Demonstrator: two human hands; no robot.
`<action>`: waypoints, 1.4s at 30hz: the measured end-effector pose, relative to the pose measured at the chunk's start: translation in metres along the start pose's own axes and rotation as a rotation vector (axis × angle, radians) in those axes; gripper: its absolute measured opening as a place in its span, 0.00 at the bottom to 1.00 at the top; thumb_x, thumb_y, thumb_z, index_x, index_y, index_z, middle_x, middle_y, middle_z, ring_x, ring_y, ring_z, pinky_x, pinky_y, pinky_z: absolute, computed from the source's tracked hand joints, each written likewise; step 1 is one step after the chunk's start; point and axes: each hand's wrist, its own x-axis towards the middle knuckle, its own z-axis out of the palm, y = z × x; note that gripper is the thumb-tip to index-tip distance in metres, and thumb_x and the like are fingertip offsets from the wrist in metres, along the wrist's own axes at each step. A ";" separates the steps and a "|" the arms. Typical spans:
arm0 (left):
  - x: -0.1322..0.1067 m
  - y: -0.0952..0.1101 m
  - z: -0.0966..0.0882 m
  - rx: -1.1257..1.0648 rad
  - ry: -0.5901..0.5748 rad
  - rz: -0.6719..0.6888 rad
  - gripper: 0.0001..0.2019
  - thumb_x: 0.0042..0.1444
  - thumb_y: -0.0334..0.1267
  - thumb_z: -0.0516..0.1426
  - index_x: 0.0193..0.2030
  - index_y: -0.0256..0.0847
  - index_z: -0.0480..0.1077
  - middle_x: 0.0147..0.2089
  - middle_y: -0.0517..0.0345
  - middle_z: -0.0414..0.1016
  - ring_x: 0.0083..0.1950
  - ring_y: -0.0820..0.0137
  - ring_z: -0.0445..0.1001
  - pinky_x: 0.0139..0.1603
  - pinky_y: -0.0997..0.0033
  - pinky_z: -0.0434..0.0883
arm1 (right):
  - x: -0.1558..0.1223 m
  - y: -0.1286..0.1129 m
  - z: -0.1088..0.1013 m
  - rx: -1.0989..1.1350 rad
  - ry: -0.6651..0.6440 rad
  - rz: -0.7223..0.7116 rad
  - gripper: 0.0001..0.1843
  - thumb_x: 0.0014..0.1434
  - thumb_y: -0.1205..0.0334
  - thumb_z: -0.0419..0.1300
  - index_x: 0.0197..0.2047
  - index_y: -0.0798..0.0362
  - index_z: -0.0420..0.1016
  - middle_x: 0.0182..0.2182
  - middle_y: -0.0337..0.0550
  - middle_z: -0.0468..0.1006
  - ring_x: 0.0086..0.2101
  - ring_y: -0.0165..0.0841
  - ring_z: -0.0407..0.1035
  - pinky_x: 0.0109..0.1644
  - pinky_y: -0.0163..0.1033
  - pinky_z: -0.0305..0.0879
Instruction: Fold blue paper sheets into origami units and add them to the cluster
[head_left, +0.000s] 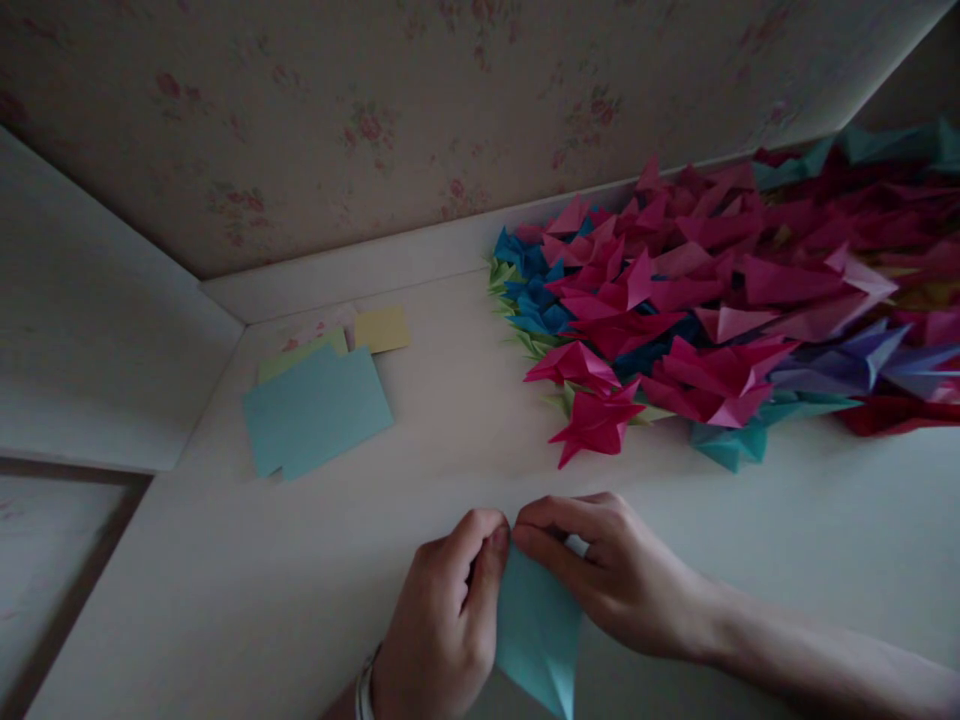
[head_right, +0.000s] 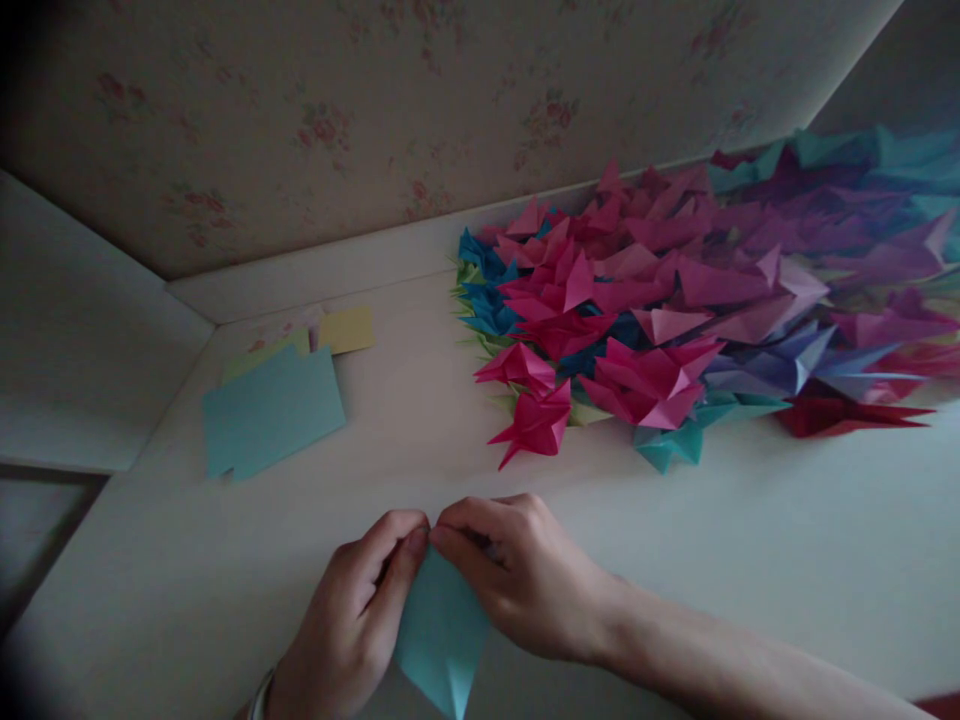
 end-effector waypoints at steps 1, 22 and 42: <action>-0.001 -0.001 0.001 0.004 0.005 0.009 0.13 0.71 0.37 0.45 0.39 0.42 0.69 0.25 0.63 0.68 0.25 0.72 0.70 0.28 0.76 0.63 | 0.000 0.000 0.000 -0.008 0.005 -0.004 0.17 0.70 0.59 0.51 0.33 0.55 0.76 0.24 0.39 0.74 0.24 0.28 0.64 0.28 0.33 0.58; -0.003 -0.009 -0.021 -0.627 -0.047 -0.202 0.26 0.53 0.45 0.68 0.56 0.42 0.69 0.38 0.53 0.79 0.35 0.67 0.76 0.34 0.73 0.75 | 0.007 0.012 -0.017 0.821 0.120 0.266 0.19 0.62 0.50 0.65 0.49 0.55 0.76 0.25 0.38 0.77 0.21 0.28 0.73 0.25 0.32 0.67; 0.005 -0.013 -0.022 -0.743 -0.142 -0.251 0.15 0.59 0.41 0.64 0.52 0.45 0.70 0.34 0.59 0.73 0.33 0.71 0.70 0.33 0.75 0.69 | 0.000 0.003 -0.018 0.524 0.079 0.102 0.16 0.61 0.51 0.66 0.44 0.55 0.81 0.24 0.39 0.78 0.25 0.29 0.71 0.28 0.32 0.65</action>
